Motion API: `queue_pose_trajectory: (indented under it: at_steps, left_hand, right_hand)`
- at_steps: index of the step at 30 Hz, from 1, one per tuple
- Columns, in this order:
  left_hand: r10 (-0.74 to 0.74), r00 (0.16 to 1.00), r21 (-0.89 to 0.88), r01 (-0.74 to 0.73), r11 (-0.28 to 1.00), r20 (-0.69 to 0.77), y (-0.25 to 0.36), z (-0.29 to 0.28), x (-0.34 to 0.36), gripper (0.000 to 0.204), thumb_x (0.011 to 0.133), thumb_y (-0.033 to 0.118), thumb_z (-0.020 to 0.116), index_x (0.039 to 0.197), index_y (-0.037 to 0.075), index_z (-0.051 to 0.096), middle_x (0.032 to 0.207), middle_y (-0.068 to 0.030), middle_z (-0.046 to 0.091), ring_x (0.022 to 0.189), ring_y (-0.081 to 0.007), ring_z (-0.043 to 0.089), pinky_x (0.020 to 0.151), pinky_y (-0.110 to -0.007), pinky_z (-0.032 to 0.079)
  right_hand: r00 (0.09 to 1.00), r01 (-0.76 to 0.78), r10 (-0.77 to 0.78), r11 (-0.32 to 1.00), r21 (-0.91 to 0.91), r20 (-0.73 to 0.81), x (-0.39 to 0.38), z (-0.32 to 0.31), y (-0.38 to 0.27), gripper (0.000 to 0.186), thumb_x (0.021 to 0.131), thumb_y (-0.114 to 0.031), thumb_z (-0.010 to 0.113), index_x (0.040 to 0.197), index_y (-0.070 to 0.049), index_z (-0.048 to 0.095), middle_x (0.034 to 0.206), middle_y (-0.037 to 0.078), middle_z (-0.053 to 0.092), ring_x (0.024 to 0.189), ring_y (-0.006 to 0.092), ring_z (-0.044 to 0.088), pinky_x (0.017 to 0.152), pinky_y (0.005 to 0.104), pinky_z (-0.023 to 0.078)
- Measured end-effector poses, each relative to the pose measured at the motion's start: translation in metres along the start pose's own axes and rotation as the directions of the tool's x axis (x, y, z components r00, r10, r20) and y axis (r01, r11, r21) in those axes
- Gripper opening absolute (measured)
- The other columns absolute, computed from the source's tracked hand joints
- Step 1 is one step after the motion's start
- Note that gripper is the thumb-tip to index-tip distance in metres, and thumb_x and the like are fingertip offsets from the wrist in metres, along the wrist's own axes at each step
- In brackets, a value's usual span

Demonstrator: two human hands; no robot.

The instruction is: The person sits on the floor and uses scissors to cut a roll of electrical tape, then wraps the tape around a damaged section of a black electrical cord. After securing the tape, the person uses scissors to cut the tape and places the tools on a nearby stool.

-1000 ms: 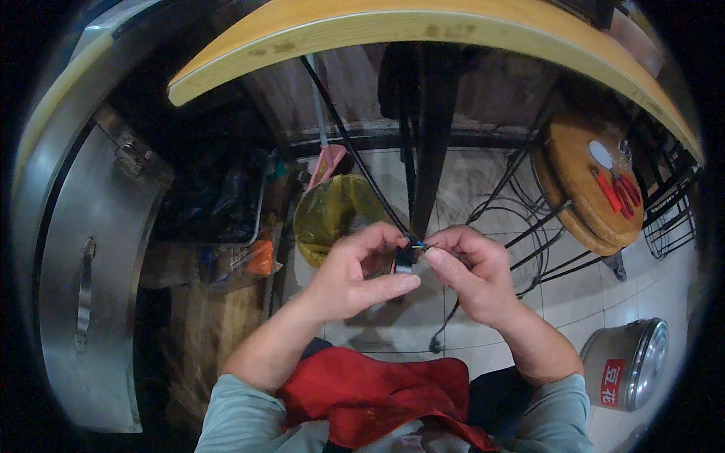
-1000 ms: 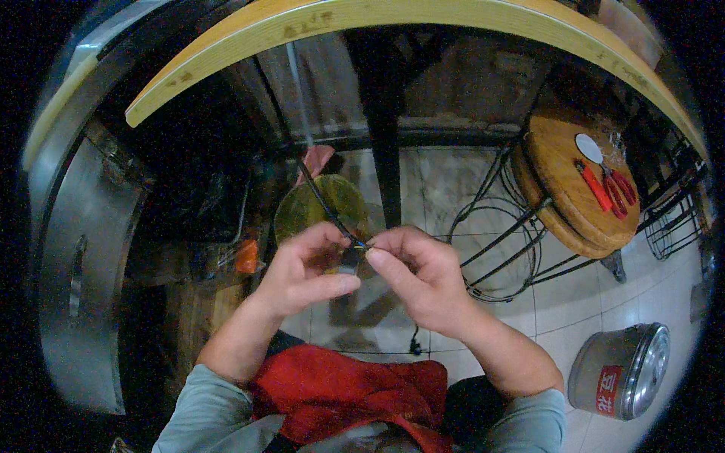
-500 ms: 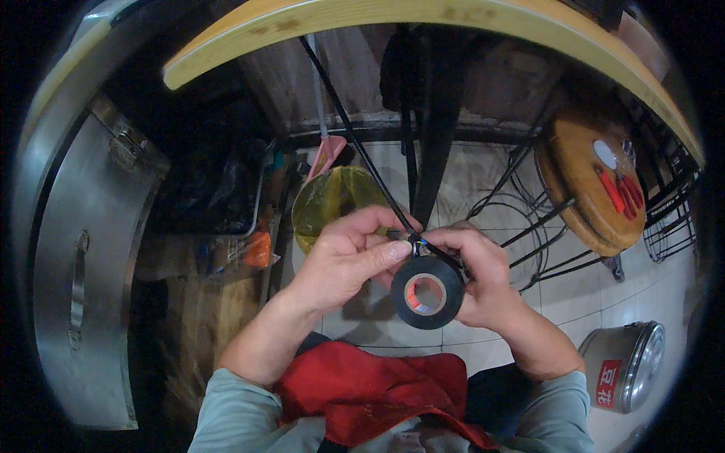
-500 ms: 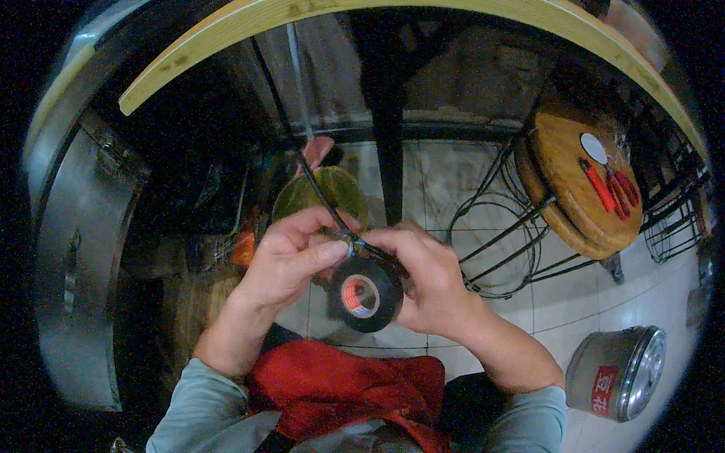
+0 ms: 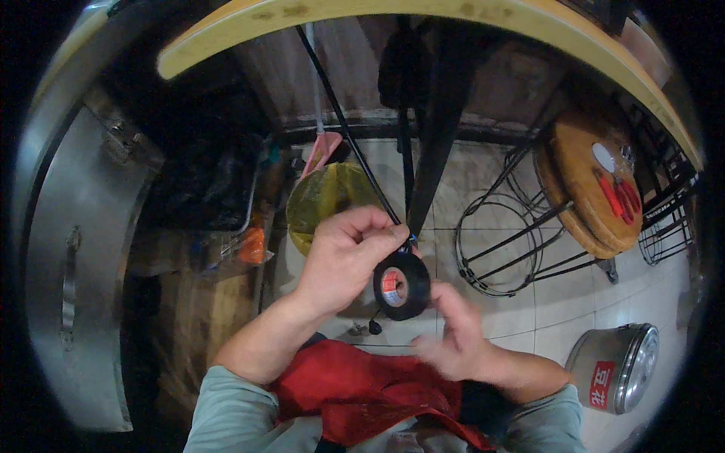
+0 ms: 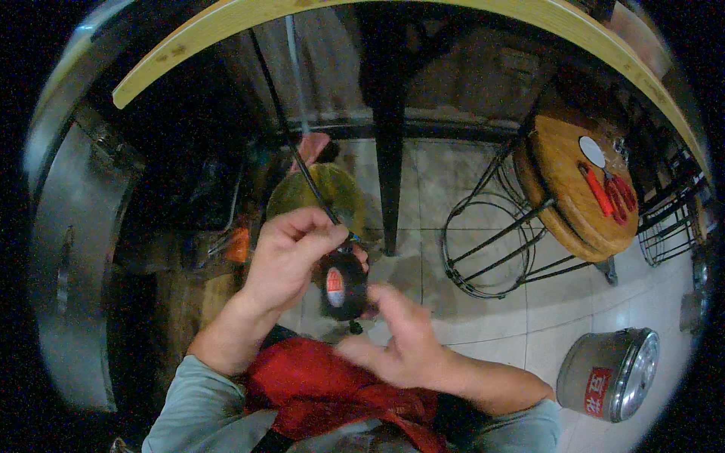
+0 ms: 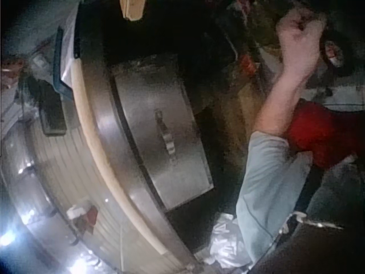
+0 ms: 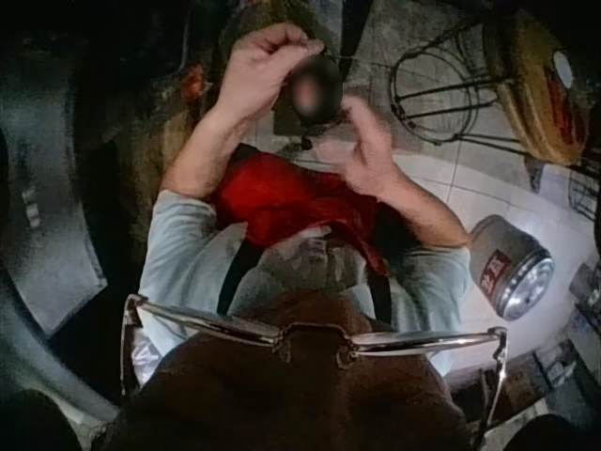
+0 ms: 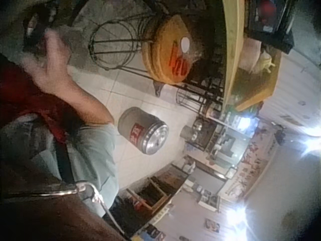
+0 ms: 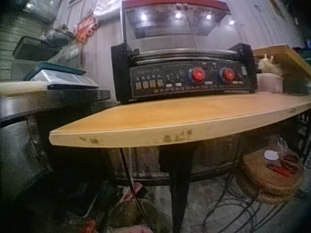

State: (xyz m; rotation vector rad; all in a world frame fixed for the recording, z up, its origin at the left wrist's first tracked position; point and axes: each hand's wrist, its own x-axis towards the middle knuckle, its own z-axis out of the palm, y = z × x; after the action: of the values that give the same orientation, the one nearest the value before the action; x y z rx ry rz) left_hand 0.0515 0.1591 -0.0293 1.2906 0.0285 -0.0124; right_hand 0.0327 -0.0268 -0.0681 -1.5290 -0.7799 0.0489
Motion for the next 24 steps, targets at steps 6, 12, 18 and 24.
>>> queue_pose_trajectory:
  at_steps: [6,12,18,24]
  left_hand:
    - [0.003,0.997,0.113,0.006,0.994,-0.078,0.003,0.004,0.001,0.013,0.088,0.008,0.063,0.077,0.002,0.06,0.073,-0.0066,0.064,0.069,-0.0157,0.065,0.064,-0.028,0.052]
    - [0.153,0.986,0.132,-0.16,0.978,0.061,-0.011,-0.018,0.001,0.01,0.089,0.009,0.06,0.084,0.0,0.06,0.076,-0.0043,0.064,0.069,-0.0079,0.059,0.064,-0.023,0.047]
    - [0.249,0.952,-0.008,-0.251,0.968,0.18,-0.013,-0.017,0.004,0.01,0.09,0.009,0.058,0.086,0.0,0.059,0.087,-0.0054,0.062,0.078,-0.0088,0.059,0.071,-0.025,0.048]
    - [0.211,0.944,-0.045,-0.207,0.977,0.255,-0.011,-0.026,0.005,0.011,0.09,0.011,0.058,0.09,0.0,0.059,0.087,-0.0049,0.064,0.076,-0.0103,0.058,0.073,-0.024,0.048]
  right_hand:
    - [0.973,-0.206,0.202,0.978,-0.027,-0.112,0.013,0.003,-0.01,0.022,0.085,-0.01,0.067,0.102,0.001,0.059,0.09,0.004,0.063,0.078,0.01,0.056,0.072,0.0254,0.047]
    - [0.815,-0.523,0.578,0.757,0.392,-0.029,0.038,-0.032,-0.044,0.023,0.088,-0.023,0.066,0.094,-0.001,0.065,0.081,0.004,0.066,0.063,0.0077,0.057,0.052,0.0221,0.046]
    - [0.723,-0.653,0.691,0.689,0.314,-0.014,0.102,-0.069,-0.041,0.029,0.083,-0.029,0.069,0.083,0.0,0.066,0.069,0.006,0.063,0.042,0.0088,0.048,0.035,0.0213,0.033]
    - [0.779,-0.624,0.61,0.732,0.273,0.143,0.141,-0.059,-0.023,0.025,0.083,-0.028,0.069,0.08,-0.004,0.067,0.063,0.002,0.061,0.041,0.0071,0.047,0.034,0.021,0.029]
